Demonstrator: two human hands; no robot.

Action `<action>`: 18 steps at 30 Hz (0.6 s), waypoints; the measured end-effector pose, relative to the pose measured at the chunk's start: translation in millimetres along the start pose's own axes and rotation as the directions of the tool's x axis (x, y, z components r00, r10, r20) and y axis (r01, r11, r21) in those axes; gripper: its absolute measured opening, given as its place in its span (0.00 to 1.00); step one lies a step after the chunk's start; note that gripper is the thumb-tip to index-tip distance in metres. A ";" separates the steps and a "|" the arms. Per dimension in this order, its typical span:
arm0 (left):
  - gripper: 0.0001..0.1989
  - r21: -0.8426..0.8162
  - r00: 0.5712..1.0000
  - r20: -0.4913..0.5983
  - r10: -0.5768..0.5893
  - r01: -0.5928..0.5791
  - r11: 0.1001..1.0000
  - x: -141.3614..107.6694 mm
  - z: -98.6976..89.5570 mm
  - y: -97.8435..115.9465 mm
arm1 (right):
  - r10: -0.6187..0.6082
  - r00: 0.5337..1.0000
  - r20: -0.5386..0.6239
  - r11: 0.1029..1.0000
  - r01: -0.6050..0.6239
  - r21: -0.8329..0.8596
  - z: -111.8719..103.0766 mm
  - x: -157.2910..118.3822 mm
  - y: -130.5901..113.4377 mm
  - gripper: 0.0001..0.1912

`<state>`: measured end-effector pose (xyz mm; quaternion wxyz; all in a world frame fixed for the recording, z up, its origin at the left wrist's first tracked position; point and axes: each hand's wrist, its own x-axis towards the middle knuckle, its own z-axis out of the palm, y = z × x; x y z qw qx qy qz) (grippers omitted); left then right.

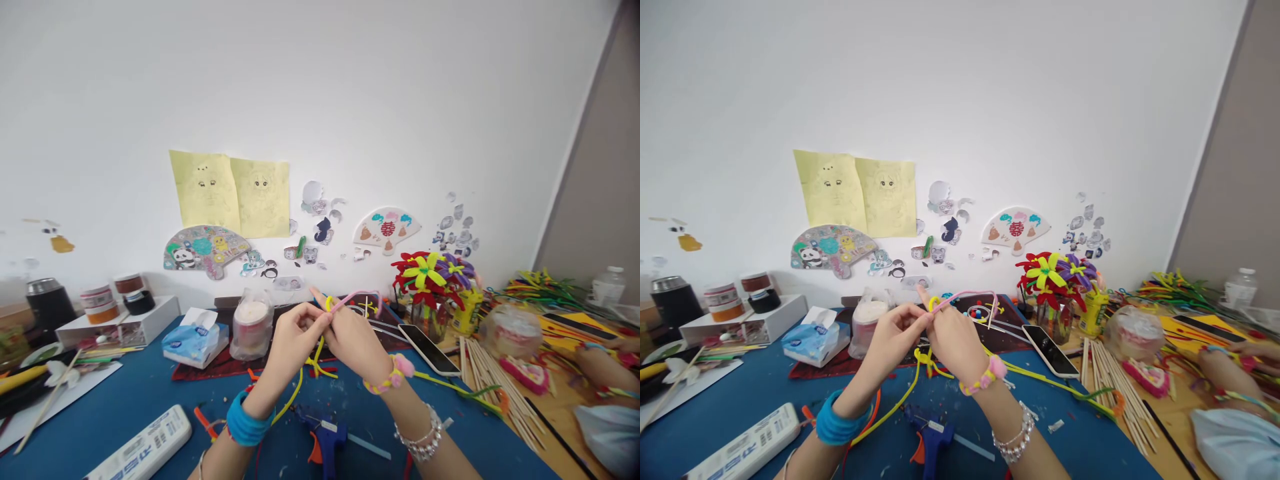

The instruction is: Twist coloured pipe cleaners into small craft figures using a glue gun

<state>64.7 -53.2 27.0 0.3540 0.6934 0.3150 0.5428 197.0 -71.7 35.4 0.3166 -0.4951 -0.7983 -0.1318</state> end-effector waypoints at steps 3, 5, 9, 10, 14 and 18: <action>0.14 -0.051 0.995 -0.091 0.046 -0.050 0.997 2.0 2.6 -5.8 | -0.046 0.999 0.001 0.998 0.046 0.031 -1.1 -0.3 -1.7 0.28; 0.13 -0.072 0.971 -0.199 0.129 -0.146 0.987 4.3 3.3 -8.9 | -0.067 0.998 0.019 0.995 0.066 0.076 -2.1 -1.4 -3.6 0.29; 0.27 -0.073 0.890 -0.335 0.310 -0.353 0.933 7.2 2.8 -10.6 | -0.117 0.993 0.013 0.984 0.114 0.139 -4.1 -4.5 -8.1 0.28; 0.30 -0.092 0.878 -0.324 0.353 -0.400 0.912 7.2 1.7 -10.2 | -0.143 0.990 0.018 0.979 0.139 0.147 -4.7 -5.3 -9.1 0.28; 0.22 -0.162 0.842 -0.164 0.513 -0.536 0.828 4.9 -7.9 -6.9 | -0.283 0.950 0.135 0.954 0.263 0.146 -8.1 -8.5 -13.3 0.24; 0.15 -0.355 0.827 0.072 0.558 -0.501 0.789 2.0 -17.7 -1.3 | -0.373 0.922 0.106 0.927 0.374 0.014 -14.0 -11.7 -20.5 0.23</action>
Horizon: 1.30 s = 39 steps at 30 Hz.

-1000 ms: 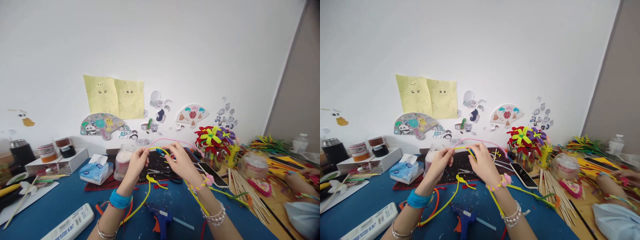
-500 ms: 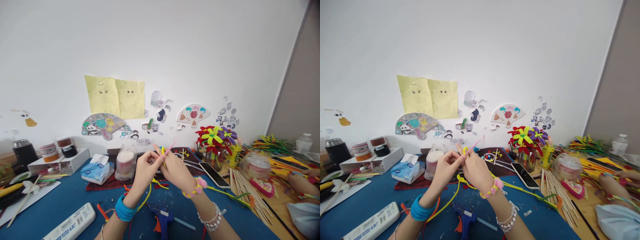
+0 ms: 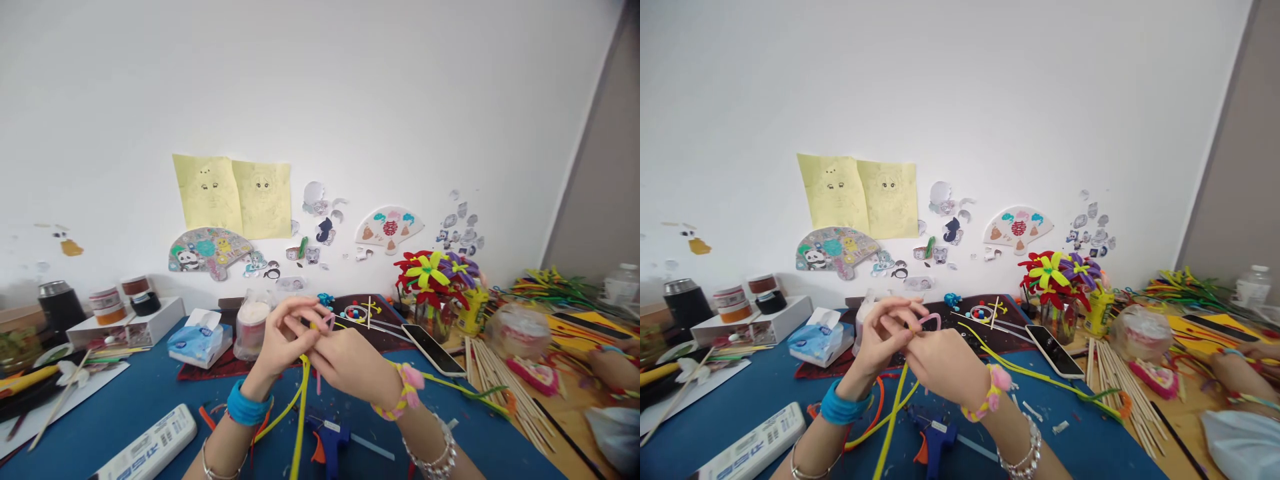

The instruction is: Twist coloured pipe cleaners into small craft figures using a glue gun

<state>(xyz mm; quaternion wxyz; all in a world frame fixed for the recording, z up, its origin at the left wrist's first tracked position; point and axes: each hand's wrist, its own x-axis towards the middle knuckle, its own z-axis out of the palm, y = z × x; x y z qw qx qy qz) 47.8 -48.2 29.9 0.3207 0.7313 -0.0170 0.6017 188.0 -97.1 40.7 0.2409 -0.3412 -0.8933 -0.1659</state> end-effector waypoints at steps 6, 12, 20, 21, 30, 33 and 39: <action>0.20 -0.167 0.981 0.170 -0.089 0.118 0.979 2.0 1.3 6.1 | -0.015 0.997 -0.070 0.988 0.004 -0.157 -4.5 -2.0 -6.4 0.27; 0.19 -0.091 0.953 0.273 -0.129 0.159 0.983 3.7 -9.1 3.2 | -0.024 0.992 -0.121 0.983 0.001 -0.181 -0.8 -3.8 -0.4 0.27; 0.19 0.052 0.910 0.346 -0.230 0.226 0.973 8.9 -16.9 17.1 | -0.038 0.991 -0.125 0.997 0.030 -0.068 -3.1 -5.4 -1.5 0.26; 0.19 0.072 0.907 0.342 -0.245 0.235 0.969 8.8 -16.9 18.8 | -0.045 0.990 -0.133 0.998 0.037 -0.058 -3.0 -5.6 -1.5 0.26; 0.24 0.055 0.937 0.235 -0.260 0.254 0.966 3.4 -12.9 18.4 | -0.016 0.987 -0.158 0.999 0.023 0.042 2.2 -4.9 -0.7 0.26; 0.27 0.096 0.959 0.215 -0.183 0.166 0.981 5.0 -10.8 15.5 | -0.007 0.989 -0.151 0.989 0.029 0.143 0.1 -5.2 -2.0 0.25; 0.17 0.147 0.925 0.310 -0.220 0.182 0.972 8.6 -12.8 22.2 | 0.111 0.988 -0.110 0.860 -0.040 0.508 -11.5 -8.7 1.7 0.18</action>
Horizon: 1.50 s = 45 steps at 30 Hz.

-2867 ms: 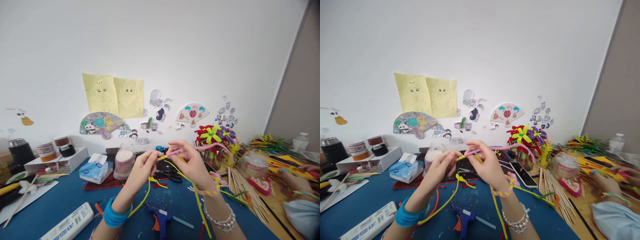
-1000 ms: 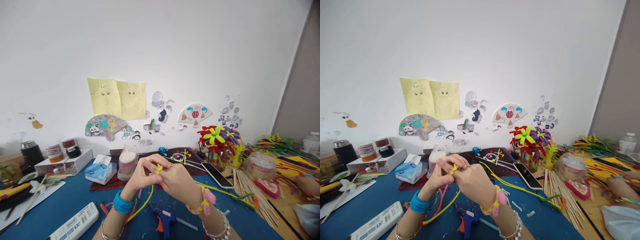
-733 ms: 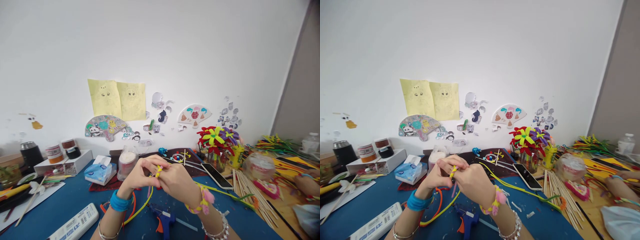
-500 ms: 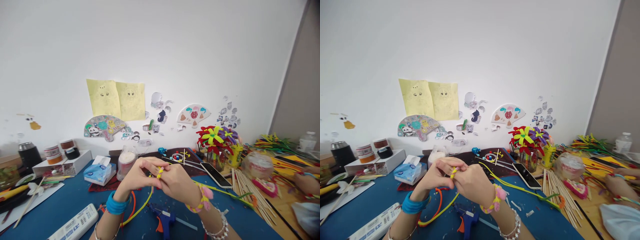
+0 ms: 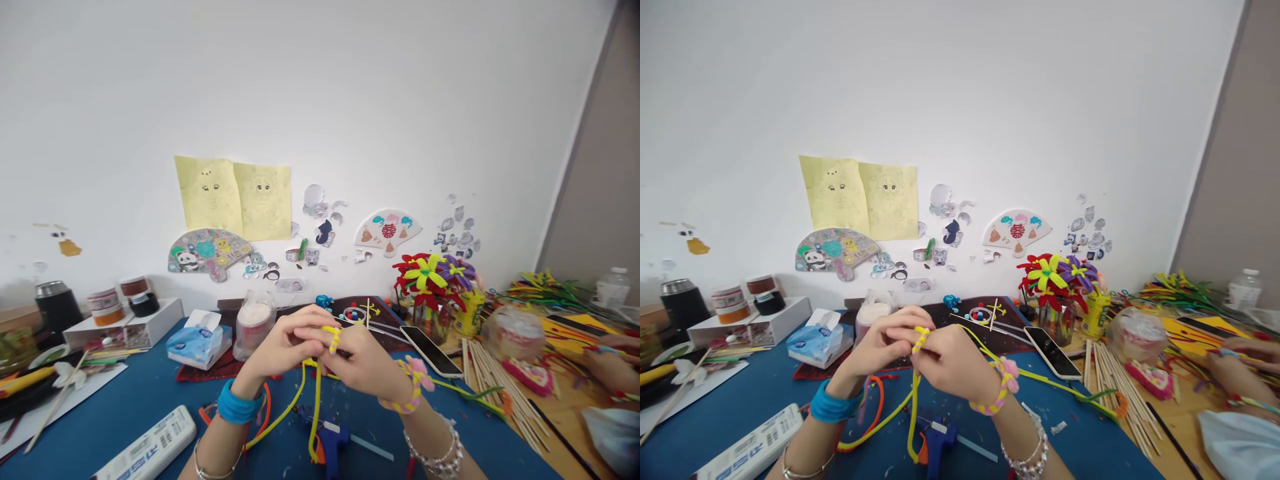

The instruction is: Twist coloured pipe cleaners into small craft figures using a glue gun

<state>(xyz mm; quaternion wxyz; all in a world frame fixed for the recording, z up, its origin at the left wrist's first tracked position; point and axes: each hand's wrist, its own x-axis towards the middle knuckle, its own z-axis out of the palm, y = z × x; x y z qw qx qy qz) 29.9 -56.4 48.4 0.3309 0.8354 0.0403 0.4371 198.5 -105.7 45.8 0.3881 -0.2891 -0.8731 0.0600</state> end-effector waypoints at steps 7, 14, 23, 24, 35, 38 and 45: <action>0.18 -0.093 0.914 0.254 -0.317 0.349 0.932 -4.4 -8.2 15.4 | 0.080 0.988 0.129 0.881 -0.131 0.454 -16.4 -3.4 16.1 0.14; 0.14 -0.091 0.851 0.248 -0.462 0.496 0.864 -3.8 -7.3 22.2 | 0.100 0.982 -0.158 0.888 -0.017 0.459 -22.8 -5.5 10.9 0.09; 0.16 -0.032 0.821 0.204 -0.534 0.550 0.834 -0.7 2.6 30.7 | 0.078 0.971 -0.226 0.920 0.017 0.391 -27.4 -3.1 7.6 0.07; 0.16 -0.034 0.821 0.205 -0.533 0.550 0.834 -0.7 3.1 30.4 | 0.090 0.975 -0.204 0.901 0.007 0.434 -27.9 -2.9 9.8 0.07; 0.15 -0.318 0.732 0.404 -0.549 0.675 0.666 -1.7 15.4 24.0 | 0.124 0.990 0.070 0.472 -0.121 0.873 -26.0 -5.1 26.5 0.12; 0.15 -0.389 0.696 0.468 -0.546 0.716 0.580 -2.4 16.7 19.9 | 0.118 0.991 0.061 0.400 -0.104 0.910 -24.8 -4.9 31.4 0.15; 0.13 -0.486 0.703 0.520 -0.485 0.710 0.509 -0.7 19.1 15.4 | 0.118 0.991 0.060 0.362 -0.099 0.927 -17.8 -6.0 46.0 0.24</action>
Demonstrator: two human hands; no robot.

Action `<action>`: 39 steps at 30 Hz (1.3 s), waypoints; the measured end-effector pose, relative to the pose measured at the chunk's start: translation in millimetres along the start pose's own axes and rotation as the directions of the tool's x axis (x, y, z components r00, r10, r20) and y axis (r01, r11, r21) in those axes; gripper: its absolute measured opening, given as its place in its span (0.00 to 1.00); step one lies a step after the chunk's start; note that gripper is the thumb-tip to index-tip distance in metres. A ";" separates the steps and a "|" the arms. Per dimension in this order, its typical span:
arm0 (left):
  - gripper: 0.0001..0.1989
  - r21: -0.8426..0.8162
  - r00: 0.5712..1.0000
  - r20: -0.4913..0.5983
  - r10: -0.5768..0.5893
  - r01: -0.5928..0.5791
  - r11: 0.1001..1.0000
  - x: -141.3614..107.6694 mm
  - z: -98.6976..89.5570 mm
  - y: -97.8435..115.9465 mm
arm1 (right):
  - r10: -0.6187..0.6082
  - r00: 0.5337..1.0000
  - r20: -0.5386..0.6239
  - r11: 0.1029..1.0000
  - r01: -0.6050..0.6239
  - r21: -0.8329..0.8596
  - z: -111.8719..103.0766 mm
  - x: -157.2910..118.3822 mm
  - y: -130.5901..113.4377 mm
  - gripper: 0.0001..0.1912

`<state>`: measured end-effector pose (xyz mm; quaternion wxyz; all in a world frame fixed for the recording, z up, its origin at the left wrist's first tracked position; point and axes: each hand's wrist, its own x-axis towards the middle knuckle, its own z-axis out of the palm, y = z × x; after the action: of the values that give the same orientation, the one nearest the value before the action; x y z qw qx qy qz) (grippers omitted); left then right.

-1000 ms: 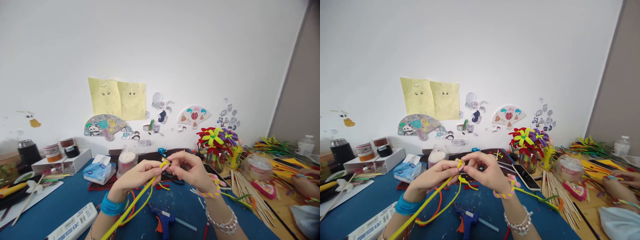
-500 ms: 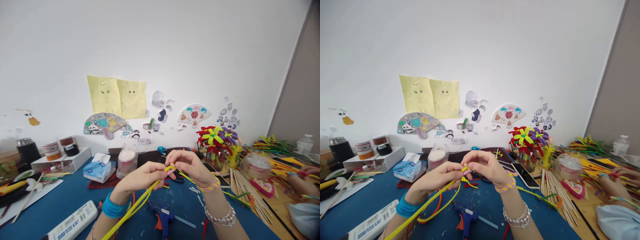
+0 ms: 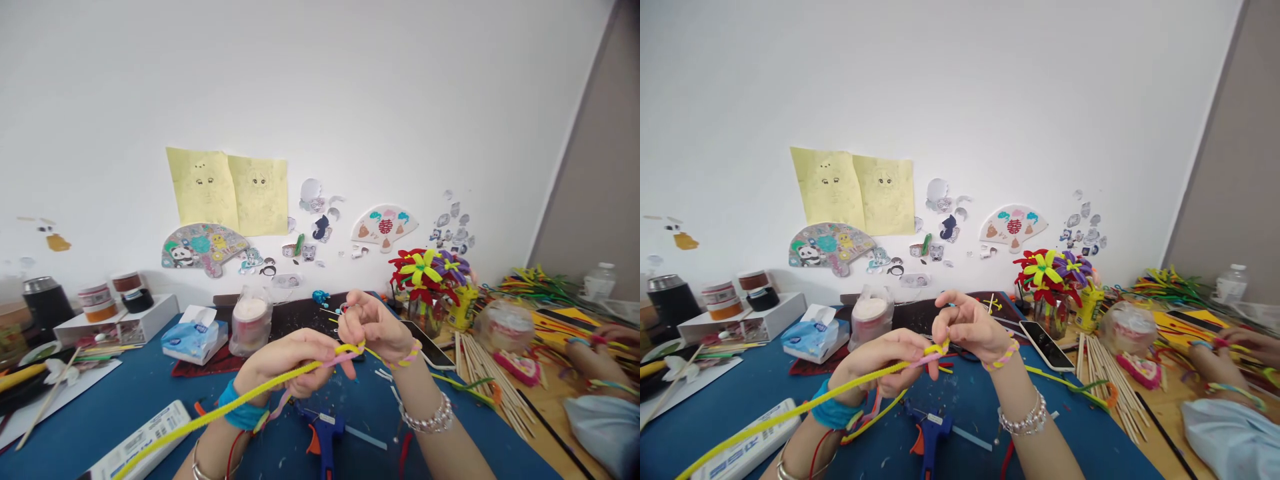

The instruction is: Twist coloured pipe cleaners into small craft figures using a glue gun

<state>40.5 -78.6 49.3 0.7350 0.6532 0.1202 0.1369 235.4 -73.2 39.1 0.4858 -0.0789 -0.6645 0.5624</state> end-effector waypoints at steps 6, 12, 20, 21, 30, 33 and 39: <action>0.17 0.006 0.993 -0.081 0.080 -0.080 0.997 8.1 6.7 -6.0 | -0.019 0.997 -0.078 0.999 0.022 0.034 -1.2 3.2 0.4 0.23; 0.15 0.243 0.878 -0.354 0.322 -0.246 0.938 21.7 13.2 -8.9 | -0.019 0.980 -0.199 1.000 0.020 0.005 0.6 4.9 -10.8 0.20; 0.07 0.738 0.442 -0.526 0.727 -0.188 0.648 28.5 15.1 -15.2 | -0.186 0.909 -0.373 0.956 0.080 -0.283 9.3 6.3 -14.5 0.16; 0.05 0.845 0.341 -0.464 0.817 -0.105 0.524 29.4 13.5 -18.4 | -0.207 0.894 -0.398 0.947 0.081 -0.312 12.3 7.5 -12.6 0.16; 0.02 0.922 0.132 0.189 0.973 0.317 -0.222 31.7 -0.9 -38.0 | -0.375 0.741 -0.556 0.904 0.158 -0.398 34.7 14.3 6.5 0.13; 0.12 0.994 0.196 0.034 0.980 0.097 -0.054 27.5 5.8 -27.2 | -0.440 0.736 -0.514 0.873 0.219 -0.435 34.2 13.3 5.3 0.12; 0.14 0.642 0.486 -0.529 0.695 -0.307 0.703 22.6 4.2 -11.8 | -0.502 0.766 -0.402 0.831 0.298 -0.469 31.6 12.3 8.4 0.11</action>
<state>63.6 -75.8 38.1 0.3624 0.6973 0.2335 0.5726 202.2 -83.4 42.4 0.7295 -0.1702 -0.6081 0.2629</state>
